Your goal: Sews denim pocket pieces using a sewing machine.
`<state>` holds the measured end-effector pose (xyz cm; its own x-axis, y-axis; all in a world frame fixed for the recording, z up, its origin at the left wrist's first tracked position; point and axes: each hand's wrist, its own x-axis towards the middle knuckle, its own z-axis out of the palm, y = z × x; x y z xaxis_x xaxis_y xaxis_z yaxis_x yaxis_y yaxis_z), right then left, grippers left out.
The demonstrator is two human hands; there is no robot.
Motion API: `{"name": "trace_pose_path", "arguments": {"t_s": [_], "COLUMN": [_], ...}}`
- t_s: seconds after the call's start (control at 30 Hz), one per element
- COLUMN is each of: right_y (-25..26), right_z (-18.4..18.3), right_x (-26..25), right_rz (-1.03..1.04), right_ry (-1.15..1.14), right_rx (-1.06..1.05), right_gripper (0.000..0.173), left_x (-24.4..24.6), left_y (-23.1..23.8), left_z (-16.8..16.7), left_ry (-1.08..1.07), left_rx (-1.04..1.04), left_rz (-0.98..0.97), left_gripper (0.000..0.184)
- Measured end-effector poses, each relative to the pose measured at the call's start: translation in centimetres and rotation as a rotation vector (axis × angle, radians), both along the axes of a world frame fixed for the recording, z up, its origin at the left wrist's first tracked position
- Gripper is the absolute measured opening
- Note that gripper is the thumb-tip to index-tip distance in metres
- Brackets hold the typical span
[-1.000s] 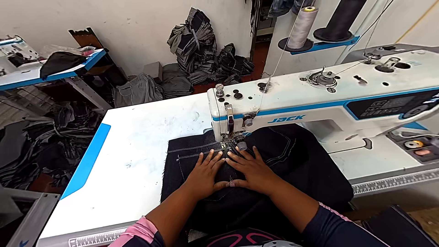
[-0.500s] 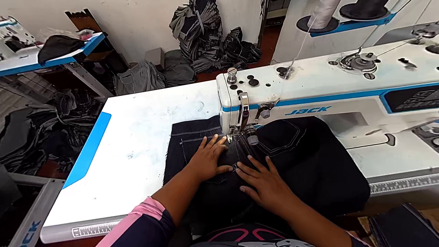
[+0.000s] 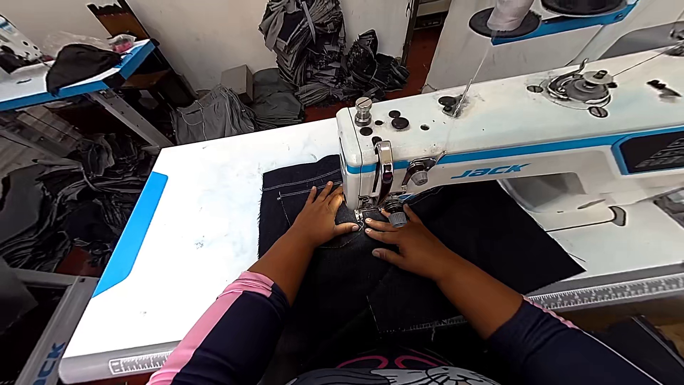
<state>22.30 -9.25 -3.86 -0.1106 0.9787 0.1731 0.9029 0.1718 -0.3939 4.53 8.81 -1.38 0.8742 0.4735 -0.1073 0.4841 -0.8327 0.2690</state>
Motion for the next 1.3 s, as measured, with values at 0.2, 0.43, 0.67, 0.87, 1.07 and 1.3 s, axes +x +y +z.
{"name": "trace_pose_path", "arguments": {"t_s": [0.2, 0.43, 0.67, 0.87, 1.07, 1.3], "right_y": [1.3, 1.1, -6.1, -5.1, -5.1, -3.0], "right_z": [0.5, 2.0, 0.9, 1.2, 2.8, 0.3], "right_x": [0.9, -0.1, -6.7, 4.0, -5.6, -4.1], "right_rz": [0.026, -0.04, -0.075, -0.287, -0.178, -0.123], "right_ry": [0.011, -0.01, -0.093, -0.175, -0.009, -0.057], "right_rx": [-0.03, -0.187, -0.172, 0.039, -0.225, -0.141], "right_gripper": [0.04, 0.044, 0.053, 0.043, 0.057, 0.059], "left_x": [0.5, 0.4, 0.1, -1.1, -1.2, 0.7], "left_y": [1.3, 2.8, 1.4, -10.0, -9.4, -7.6], "left_z": [0.2, 1.3, 1.0, 2.2, 1.1, 3.0], "left_ry": [0.041, 0.257, 0.205, 0.213, 0.308, 0.364], "left_rx": [0.005, 0.087, 0.033, -0.02, -0.023, -0.104], "left_rz": [-0.04, -0.252, -0.09, 0.415, 0.373, 0.43], "left_gripper": [0.079, 0.072, 0.073, 0.067, 0.066, 0.061]}}
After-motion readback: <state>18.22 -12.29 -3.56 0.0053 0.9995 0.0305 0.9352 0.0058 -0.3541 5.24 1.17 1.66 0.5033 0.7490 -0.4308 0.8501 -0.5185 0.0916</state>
